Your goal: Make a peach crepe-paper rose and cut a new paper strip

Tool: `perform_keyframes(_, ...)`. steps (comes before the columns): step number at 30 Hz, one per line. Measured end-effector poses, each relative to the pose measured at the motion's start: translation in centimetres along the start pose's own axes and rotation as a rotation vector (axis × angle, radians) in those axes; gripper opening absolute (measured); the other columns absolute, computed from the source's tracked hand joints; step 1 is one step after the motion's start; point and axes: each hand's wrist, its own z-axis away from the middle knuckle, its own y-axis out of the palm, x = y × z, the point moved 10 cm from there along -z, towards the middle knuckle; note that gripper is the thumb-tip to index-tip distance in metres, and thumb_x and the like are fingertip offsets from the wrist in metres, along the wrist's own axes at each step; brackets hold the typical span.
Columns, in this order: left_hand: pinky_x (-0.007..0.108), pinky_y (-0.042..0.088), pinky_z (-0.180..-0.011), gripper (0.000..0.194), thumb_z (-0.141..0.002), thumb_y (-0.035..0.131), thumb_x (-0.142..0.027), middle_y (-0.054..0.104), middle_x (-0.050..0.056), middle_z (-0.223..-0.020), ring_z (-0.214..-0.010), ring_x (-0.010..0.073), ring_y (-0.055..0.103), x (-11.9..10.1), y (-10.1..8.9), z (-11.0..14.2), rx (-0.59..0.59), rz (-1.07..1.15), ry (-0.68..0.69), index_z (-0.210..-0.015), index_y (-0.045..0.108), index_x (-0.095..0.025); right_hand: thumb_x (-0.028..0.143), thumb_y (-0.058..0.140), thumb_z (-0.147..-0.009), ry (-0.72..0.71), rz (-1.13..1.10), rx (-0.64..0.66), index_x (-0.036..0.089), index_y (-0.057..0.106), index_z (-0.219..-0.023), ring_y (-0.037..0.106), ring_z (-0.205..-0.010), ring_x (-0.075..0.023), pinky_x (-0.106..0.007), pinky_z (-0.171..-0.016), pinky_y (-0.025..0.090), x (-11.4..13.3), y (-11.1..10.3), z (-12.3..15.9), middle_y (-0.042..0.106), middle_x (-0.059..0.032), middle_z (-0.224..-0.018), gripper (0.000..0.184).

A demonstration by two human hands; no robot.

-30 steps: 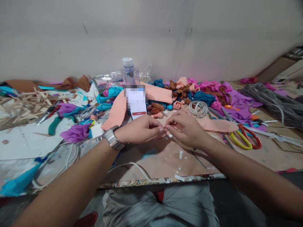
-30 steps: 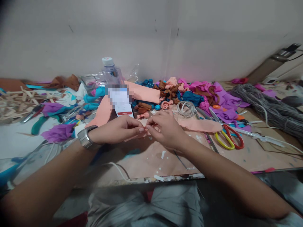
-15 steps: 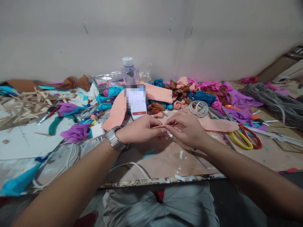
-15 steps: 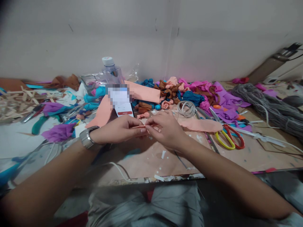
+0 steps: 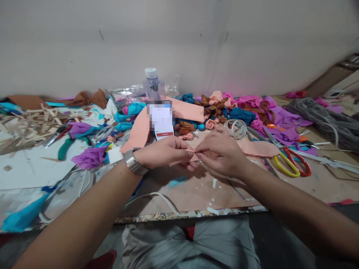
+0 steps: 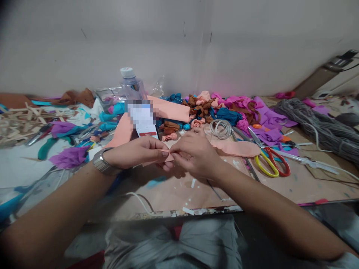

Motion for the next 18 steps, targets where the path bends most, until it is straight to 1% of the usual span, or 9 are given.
perform_keyframes(3,0.034,0.059,-0.089,0.033,-0.088,0.069,-0.045,0.078,0.012,-0.099,-0.091,0.0194,0.074,0.07,0.01,0.02,0.008,0.044,-0.008,-0.095,0.077,-0.014,0.023,0.065,-0.092,-0.007,0.018,0.01,0.024,0.071,-0.09,0.064,-0.08,-0.0182,-0.042,-0.092,0.035,0.22,-0.03,-0.08,0.075,0.0011,-0.082,0.007)
perform_keyframes(6,0.033,0.059,-0.088,0.029,-0.089,0.069,-0.041,0.078,0.012,-0.1,-0.091,0.0182,0.074,-0.02,0.13,0.02,0.015,0.071,-0.005,-0.095,0.077,-0.014,0.025,0.062,-0.094,0.003,0.047,0.041,0.025,0.07,-0.091,0.065,-0.084,-0.0194,-0.044,-0.096,0.033,0.13,0.11,-0.06,0.075,0.0003,-0.085,0.009)
perform_keyframes(10,0.035,0.059,-0.089,0.028,-0.089,0.069,-0.039,0.079,0.014,-0.097,-0.088,0.0191,0.075,-0.31,0.28,0.02,0.016,0.152,0.011,-0.093,0.078,-0.013,0.025,0.059,-0.095,0.011,0.07,0.079,0.026,0.069,-0.092,0.064,-0.087,-0.0207,-0.045,-0.097,0.032,0.03,0.36,0.0,0.076,0.0,-0.087,0.01)
perform_keyframes(13,0.036,0.059,-0.088,0.03,-0.092,0.064,-0.039,0.079,0.014,-0.095,-0.085,0.019,0.075,-0.39,0.03,0.0,-0.025,0.126,0.014,-0.091,0.078,-0.012,0.024,0.058,-0.095,0.011,0.069,0.091,0.026,0.069,-0.094,0.064,-0.088,-0.0207,-0.045,-0.097,0.031,0.08,0.51,-0.03,0.076,0.0002,-0.088,0.011)
perform_keyframes(15,0.035,0.059,-0.089,0.025,-0.09,0.065,-0.034,0.079,0.012,-0.092,-0.085,0.0178,0.074,-0.32,-0.1,-0.02,-0.051,0.088,0.003,-0.085,0.077,-0.013,0.026,0.059,-0.096,0.015,0.069,0.087,0.026,0.069,-0.095,0.064,-0.089,-0.0206,-0.045,-0.098,0.031,0.05,0.51,-0.06,0.076,-0.0001,-0.089,0.01)
perform_keyframes(18,0.031,0.059,-0.086,0.023,-0.089,0.064,-0.03,0.078,0.008,-0.088,-0.083,0.0158,0.073,-0.3,-0.21,-0.11,-0.079,0.062,0.0,-0.077,0.075,-0.014,0.029,0.06,-0.096,0.032,0.087,0.094,0.024,0.069,-0.094,0.063,-0.088,-0.0209,-0.046,-0.097,0.03,-0.23,0.66,-0.05,0.076,-0.0007,-0.089,0.011)
